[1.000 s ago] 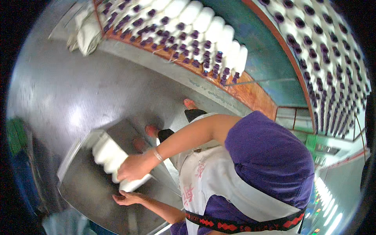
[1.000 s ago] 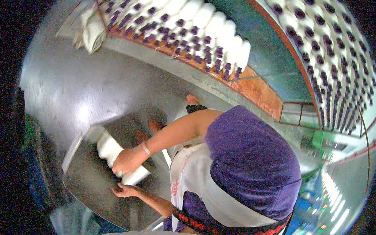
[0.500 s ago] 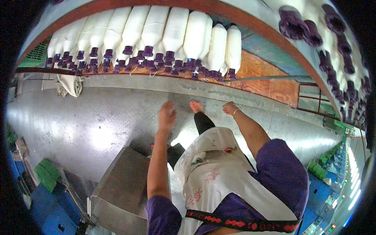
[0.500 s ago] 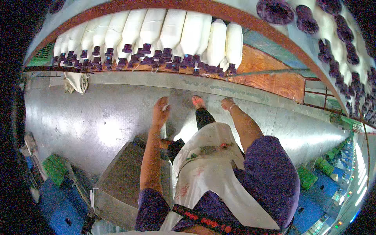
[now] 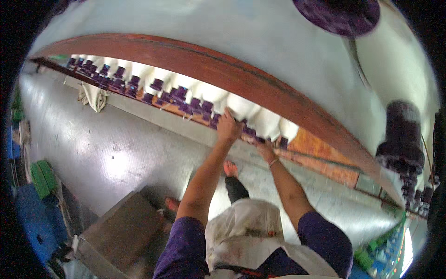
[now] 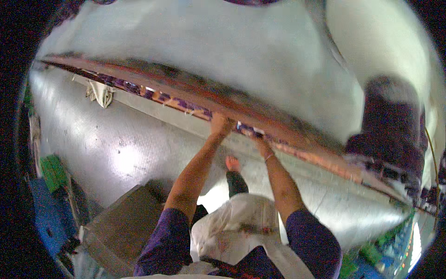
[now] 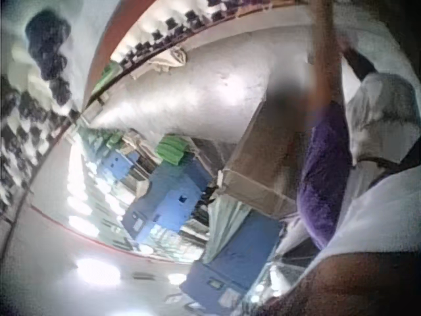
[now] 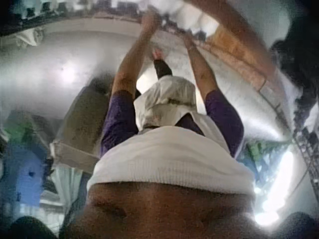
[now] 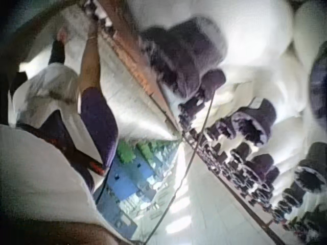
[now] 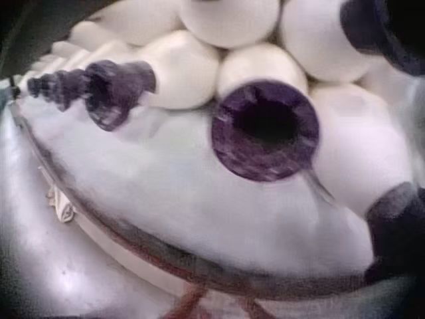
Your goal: The person walks through a textile factory, picks up a green tool, and uses it to adjust parts of a spinning machine. They then collect white yarn spools from a rack and place them into a metal tray, carrying the tray to the machine and loading the spools onto the machine.
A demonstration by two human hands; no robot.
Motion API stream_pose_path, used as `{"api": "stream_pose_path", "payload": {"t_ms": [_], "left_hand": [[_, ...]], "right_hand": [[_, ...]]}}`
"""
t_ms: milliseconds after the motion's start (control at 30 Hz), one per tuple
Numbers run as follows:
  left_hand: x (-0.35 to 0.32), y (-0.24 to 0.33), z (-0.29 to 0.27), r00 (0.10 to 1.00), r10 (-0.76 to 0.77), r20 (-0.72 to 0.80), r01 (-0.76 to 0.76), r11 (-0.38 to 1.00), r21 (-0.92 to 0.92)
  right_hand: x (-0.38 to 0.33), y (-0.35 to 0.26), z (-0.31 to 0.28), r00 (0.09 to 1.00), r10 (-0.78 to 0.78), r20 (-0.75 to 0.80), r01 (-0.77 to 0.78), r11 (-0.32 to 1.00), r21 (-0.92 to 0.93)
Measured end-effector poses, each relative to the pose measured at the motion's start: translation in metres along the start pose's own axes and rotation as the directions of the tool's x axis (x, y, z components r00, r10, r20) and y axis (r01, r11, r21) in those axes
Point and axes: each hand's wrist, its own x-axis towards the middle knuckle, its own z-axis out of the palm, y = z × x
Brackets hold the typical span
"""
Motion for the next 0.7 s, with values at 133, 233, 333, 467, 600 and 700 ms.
{"api": "stream_pose_path", "payload": {"t_ms": [133, 233, 333, 467, 600, 700], "left_hand": [[0.024, 0.002, 0.013, 0.932, -0.242, 0.268, 0.274, 0.958, -0.085], [0.002, 0.004, 0.007, 0.919, -0.2, 0.34, 0.26, 0.955, -0.14], [-0.065, -0.008, -0.028, 0.807, 0.102, 0.582, 0.425, 0.584, -0.691], [-0.231, -0.037, -0.122, 0.805, 0.11, 0.583, 0.528, 0.316, -0.789], [-0.395, -0.046, -0.215, 0.916, -0.09, 0.392, 0.401, 0.12, -0.908], [-0.486, -0.038, -0.262, 0.917, -0.374, 0.137, 0.213, 0.171, -0.962]], "right_hand": [[0.022, -0.016, 0.001, 0.786, 0.505, 0.355, -0.565, 0.357, 0.744], [0.01, -0.032, -0.065, 0.975, 0.036, 0.221, -0.159, 0.805, 0.571], [-0.033, -0.071, -0.141, 0.96, 0.094, 0.262, -0.278, 0.368, 0.887], [-0.127, -0.165, -0.168, 0.77, 0.301, 0.563, -0.581, -0.033, 0.813], [-0.192, -0.268, -0.176, 0.709, -0.038, 0.704, -0.684, 0.206, 0.7], [-0.18, -0.347, -0.173, 0.443, -0.171, 0.88, -0.711, 0.53, 0.461]]}}
